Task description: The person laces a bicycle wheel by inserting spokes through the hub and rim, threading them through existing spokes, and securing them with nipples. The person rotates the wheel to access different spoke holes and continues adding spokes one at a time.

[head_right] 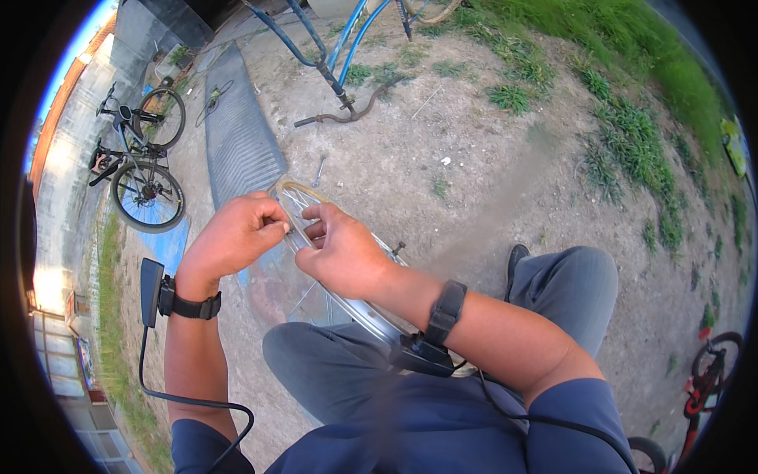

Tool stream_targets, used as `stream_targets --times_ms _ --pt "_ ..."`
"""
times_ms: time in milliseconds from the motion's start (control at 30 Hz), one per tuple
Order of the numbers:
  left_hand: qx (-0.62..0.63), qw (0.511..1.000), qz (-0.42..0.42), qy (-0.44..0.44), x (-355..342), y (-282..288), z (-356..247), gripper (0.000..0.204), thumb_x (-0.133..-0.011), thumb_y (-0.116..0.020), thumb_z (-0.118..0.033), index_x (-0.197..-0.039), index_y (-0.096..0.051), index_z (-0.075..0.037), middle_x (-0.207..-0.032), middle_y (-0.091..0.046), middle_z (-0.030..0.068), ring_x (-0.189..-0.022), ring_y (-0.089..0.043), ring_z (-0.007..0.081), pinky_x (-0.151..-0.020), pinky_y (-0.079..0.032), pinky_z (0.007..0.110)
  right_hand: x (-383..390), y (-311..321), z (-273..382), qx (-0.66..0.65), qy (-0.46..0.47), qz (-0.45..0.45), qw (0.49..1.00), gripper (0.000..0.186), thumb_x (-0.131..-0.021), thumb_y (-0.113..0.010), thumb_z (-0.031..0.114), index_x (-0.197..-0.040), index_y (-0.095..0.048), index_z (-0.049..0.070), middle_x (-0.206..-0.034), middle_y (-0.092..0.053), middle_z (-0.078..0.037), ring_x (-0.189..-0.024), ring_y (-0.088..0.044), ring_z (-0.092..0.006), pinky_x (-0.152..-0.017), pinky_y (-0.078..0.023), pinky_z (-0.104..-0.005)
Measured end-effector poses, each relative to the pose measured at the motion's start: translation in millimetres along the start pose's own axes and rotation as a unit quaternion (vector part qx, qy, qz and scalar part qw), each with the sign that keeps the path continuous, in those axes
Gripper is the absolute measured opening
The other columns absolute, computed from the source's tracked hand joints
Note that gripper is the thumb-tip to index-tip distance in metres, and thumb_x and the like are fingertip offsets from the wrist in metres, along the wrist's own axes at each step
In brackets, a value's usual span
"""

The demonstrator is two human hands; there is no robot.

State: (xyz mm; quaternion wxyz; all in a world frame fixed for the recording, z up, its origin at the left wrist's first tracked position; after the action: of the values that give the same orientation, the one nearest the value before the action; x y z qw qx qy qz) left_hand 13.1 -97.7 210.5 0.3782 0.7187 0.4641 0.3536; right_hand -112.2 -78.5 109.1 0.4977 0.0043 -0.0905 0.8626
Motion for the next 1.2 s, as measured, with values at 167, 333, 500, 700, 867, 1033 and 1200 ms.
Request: stream_targets --times_ms 167,333,500,700,867,1033,1200 --pt "0.005 1.000 0.009 0.005 -1.0 -1.4 1.2 0.018 -0.090 -0.072 -0.016 -0.094 -0.073 0.002 -0.088 -0.069 0.0189 -0.086 -0.067 0.0359 -0.077 -0.052 0.045 -0.6 0.2 -0.8 0.002 -0.001 -0.004 1.000 0.065 -0.090 -0.065 0.003 -0.148 -0.042 -0.011 -0.128 -0.065 -0.020 -0.115 -0.069 -0.0232 -0.097 -0.057 -0.0340" --pt "0.004 1.000 0.008 0.010 -1.4 -1.4 3.1 0.019 -0.090 -0.072 -0.015 -0.094 -0.073 0.003 -0.089 -0.070 0.0196 -0.086 -0.068 0.0357 -0.077 -0.053 0.045 -1.1 0.0 0.8 0.008 -0.002 -0.004 1.000 0.065 -0.089 -0.066 0.003 -0.148 -0.042 -0.011 -0.127 -0.066 -0.020 -0.115 -0.069 -0.0230 -0.097 -0.057 -0.0338" --pt "0.024 0.999 0.007 0.032 -1.0 -1.9 6.8 0.021 -0.090 -0.073 -0.017 -0.094 -0.073 0.004 -0.091 -0.070 0.0204 -0.086 -0.068 0.0355 -0.077 -0.053 0.045 -0.3 1.2 3.0 0.013 -0.001 -0.007 1.000 0.065 -0.088 -0.067 0.004 -0.148 -0.044 -0.010 -0.127 -0.066 -0.020 -0.114 -0.069 -0.0228 -0.097 -0.057 -0.0340" --pt "-0.019 1.000 -0.007 0.019 0.4 1.0 4.3 0.020 -0.090 -0.074 -0.017 -0.093 -0.073 0.003 -0.091 -0.070 0.0196 -0.086 -0.069 0.0360 -0.078 -0.054 0.045 -0.4 0.6 4.1 0.012 -0.007 -0.010 1.000 0.065 -0.088 -0.068 0.005 -0.147 -0.045 -0.009 -0.126 -0.066 -0.019 -0.114 -0.069 -0.0223 -0.096 -0.058 -0.0336" --pt "-0.013 1.000 -0.007 0.024 1.9 -2.2 4.5 0.020 -0.090 -0.074 -0.018 -0.091 -0.073 0.002 -0.089 -0.069 0.0185 -0.088 -0.068 0.0359 -0.079 -0.053 0.045 0.8 1.2 3.4 0.014 -0.008 -0.008 1.000 0.065 -0.089 -0.068 0.005 -0.148 -0.045 -0.010 -0.126 -0.066 -0.019 -0.114 -0.069 -0.0217 -0.096 -0.058 -0.0331" --pt "-0.023 1.000 -0.010 0.017 2.3 -1.4 5.5 0.020 -0.091 -0.074 -0.019 -0.090 -0.072 0.001 -0.088 -0.069 0.0169 -0.087 -0.066 0.0349 -0.078 -0.052 0.045 -2.8 -1.6 0.2 -0.006 -0.002 0.000 1.000 0.065 -0.089 -0.066 0.002 -0.148 -0.043 -0.010 -0.126 -0.066 -0.019 -0.112 -0.069 -0.0215 -0.095 -0.058 -0.0332" --pt "-0.022 0.999 -0.024 0.032 5.1 -0.3 7.9 0.020 -0.091 -0.074 -0.019 -0.088 -0.071 0.000 -0.086 -0.068 0.0157 -0.087 -0.065 0.0347 -0.076 -0.052 0.045 -2.9 -0.8 -1.9 -0.010 -0.006 0.002 1.000 0.065 -0.089 -0.065 0.001 -0.149 -0.042 -0.010 -0.126 -0.066 -0.020 -0.112 -0.069 -0.0213 -0.094 -0.058 -0.0326"
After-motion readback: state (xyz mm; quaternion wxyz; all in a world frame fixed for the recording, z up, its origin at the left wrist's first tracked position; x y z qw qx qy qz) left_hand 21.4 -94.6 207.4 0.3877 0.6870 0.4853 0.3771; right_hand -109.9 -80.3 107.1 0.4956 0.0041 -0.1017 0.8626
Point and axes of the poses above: each hand's wrist, its own x-axis away from the middle knuckle, its own y-axis out of the back of the hand, z = x × y, the point moved 8 cm from there along -x, towards the middle knuckle
